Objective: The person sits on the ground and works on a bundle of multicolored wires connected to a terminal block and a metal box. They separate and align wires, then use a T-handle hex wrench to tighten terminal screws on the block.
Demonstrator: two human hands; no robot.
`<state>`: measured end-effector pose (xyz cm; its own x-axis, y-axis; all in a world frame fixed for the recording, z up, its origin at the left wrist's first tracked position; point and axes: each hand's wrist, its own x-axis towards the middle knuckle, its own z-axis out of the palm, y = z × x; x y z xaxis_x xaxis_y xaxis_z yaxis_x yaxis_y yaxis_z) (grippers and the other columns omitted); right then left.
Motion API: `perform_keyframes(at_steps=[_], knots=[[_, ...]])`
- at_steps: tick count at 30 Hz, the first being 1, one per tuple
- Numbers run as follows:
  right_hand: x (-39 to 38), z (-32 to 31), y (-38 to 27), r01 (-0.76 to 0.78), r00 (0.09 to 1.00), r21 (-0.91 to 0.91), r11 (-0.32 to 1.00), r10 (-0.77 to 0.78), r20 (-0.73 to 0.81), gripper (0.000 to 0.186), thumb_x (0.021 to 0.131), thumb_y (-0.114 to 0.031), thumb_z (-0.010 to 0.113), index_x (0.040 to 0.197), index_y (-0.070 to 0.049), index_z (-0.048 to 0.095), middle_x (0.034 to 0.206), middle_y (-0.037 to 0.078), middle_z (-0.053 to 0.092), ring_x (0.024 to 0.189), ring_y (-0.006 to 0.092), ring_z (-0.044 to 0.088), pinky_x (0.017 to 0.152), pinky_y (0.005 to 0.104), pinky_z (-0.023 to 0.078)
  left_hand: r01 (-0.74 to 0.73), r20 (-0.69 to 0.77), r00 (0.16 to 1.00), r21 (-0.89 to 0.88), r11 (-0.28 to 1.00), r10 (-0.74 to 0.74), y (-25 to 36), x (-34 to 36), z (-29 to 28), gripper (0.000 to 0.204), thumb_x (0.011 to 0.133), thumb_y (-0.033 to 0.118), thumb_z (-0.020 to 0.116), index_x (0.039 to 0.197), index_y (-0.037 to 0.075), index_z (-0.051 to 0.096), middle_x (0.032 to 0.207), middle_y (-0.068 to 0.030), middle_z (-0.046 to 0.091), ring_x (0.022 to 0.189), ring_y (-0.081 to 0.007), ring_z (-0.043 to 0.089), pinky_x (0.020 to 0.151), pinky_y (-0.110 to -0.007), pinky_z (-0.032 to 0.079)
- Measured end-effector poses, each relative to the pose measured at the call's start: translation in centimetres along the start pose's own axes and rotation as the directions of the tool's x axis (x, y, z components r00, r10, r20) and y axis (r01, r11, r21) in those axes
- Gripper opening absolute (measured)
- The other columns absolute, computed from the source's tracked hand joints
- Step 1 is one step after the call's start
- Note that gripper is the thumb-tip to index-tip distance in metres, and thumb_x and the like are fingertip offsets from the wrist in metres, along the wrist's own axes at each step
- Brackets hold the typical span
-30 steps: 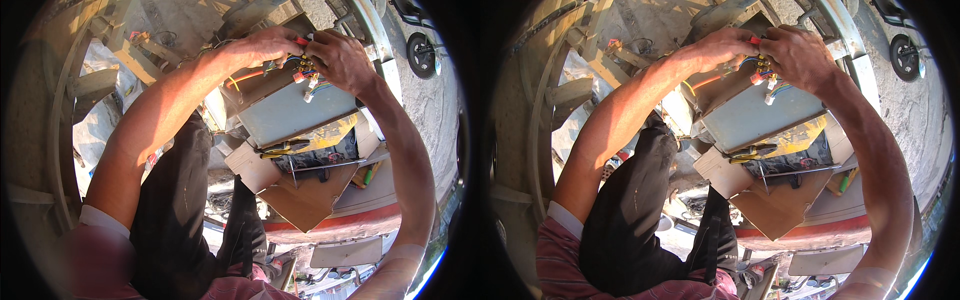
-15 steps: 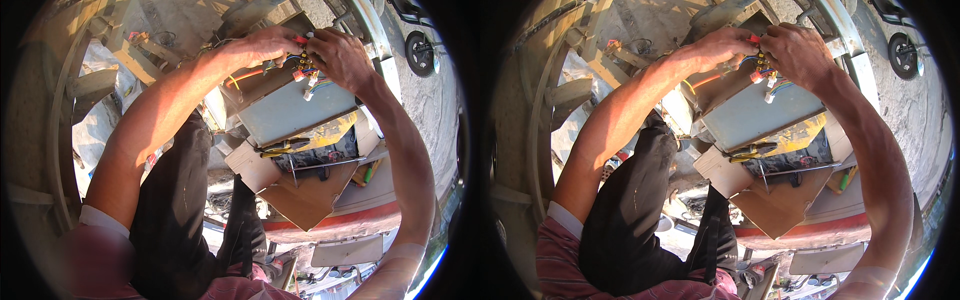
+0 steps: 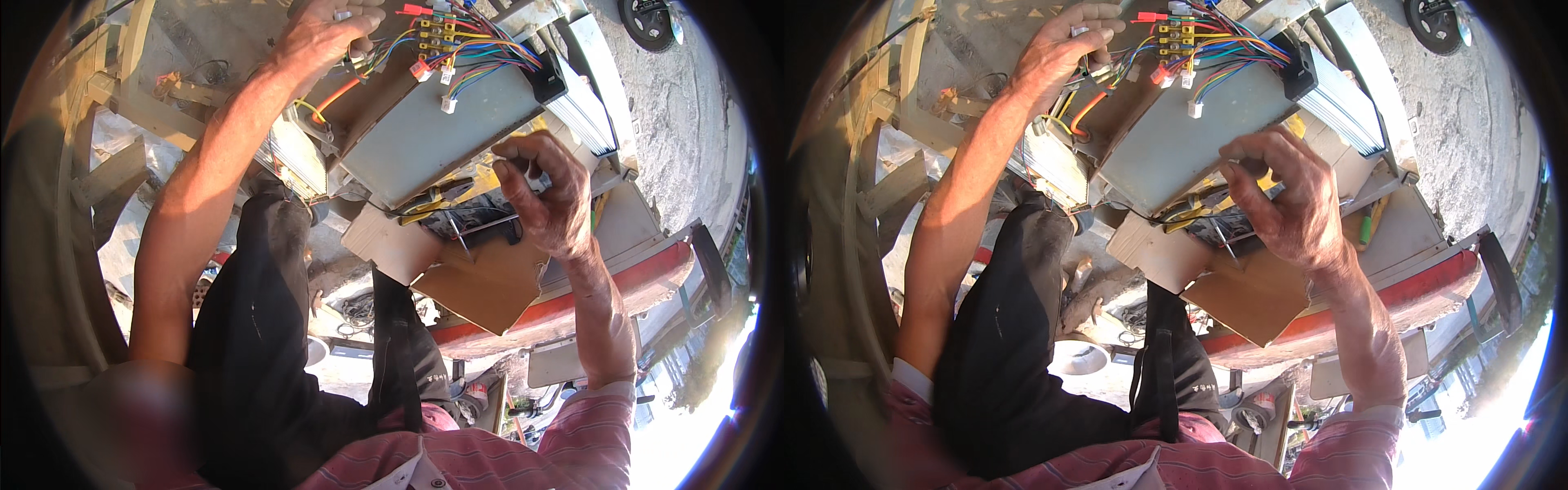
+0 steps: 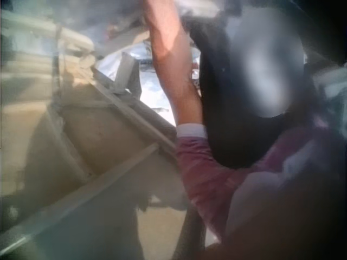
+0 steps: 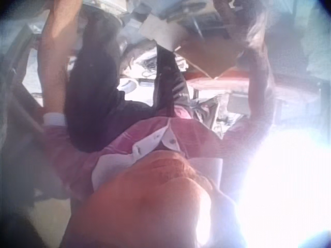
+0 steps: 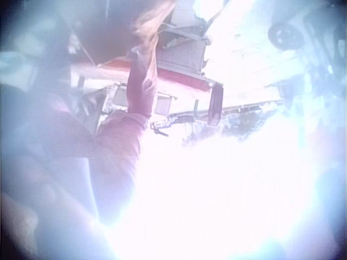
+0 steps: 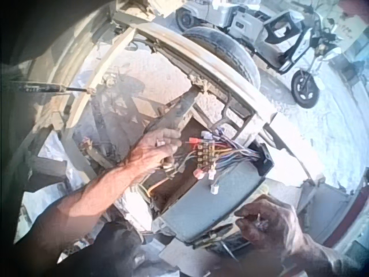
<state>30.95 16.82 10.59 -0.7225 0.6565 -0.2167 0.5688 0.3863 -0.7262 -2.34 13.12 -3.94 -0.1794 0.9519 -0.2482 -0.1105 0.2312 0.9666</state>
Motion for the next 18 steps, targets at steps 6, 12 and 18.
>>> perform_keyframes(at_steps=[6,12,18], knots=[[-15.1,3.6,3.8,-0.344,0.935,-0.051,0.938,0.347,0.076,0.017,0.087,-0.009,0.075,0.104,-0.005,0.071,0.093,0.013,0.07,0.082,0.031,0.069,0.075,0.0407,0.056,0.171,-0.19,0.975,0.319,0.932,-0.114,2.6,-5.5,-3.7,0.031,0.101,0.013,0.069,0.13,0.002,0.067,0.118,-0.0087,0.072,0.095,-0.011,0.067,0.085,-0.027,0.053],[-24.0,4.5,5.9,-0.329,0.932,-0.145,0.933,0.346,0.111,0.022,0.084,-0.015,0.075,0.103,-0.005,0.071,0.093,0.015,0.07,0.087,0.0377,0.07,0.079,0.0471,0.056,0.138,-0.178,0.98,0.258,0.956,-0.094,7.9,-10.5,-4.8,0.029,0.102,0.012,0.068,0.129,0.0,0.068,0.123,-0.0089,0.071,0.117,-0.0176,0.066,0.105,-0.033,0.05],[-24.4,5.5,7.1,-0.377,0.894,-0.141,0.915,0.4,0.202,0.024,0.085,-0.021,0.073,0.103,-0.006,0.071,0.094,0.016,0.072,0.088,0.0379,0.072,0.079,0.0474,0.057,0.27,-0.056,0.962,0.063,0.961,-0.267,13.3,-17.2,-5.8,0.036,0.104,0.024,0.065,0.133,0.001,0.065,0.12,-0.0105,0.073,0.103,-0.0187,0.07,0.089,-0.033,0.054]])
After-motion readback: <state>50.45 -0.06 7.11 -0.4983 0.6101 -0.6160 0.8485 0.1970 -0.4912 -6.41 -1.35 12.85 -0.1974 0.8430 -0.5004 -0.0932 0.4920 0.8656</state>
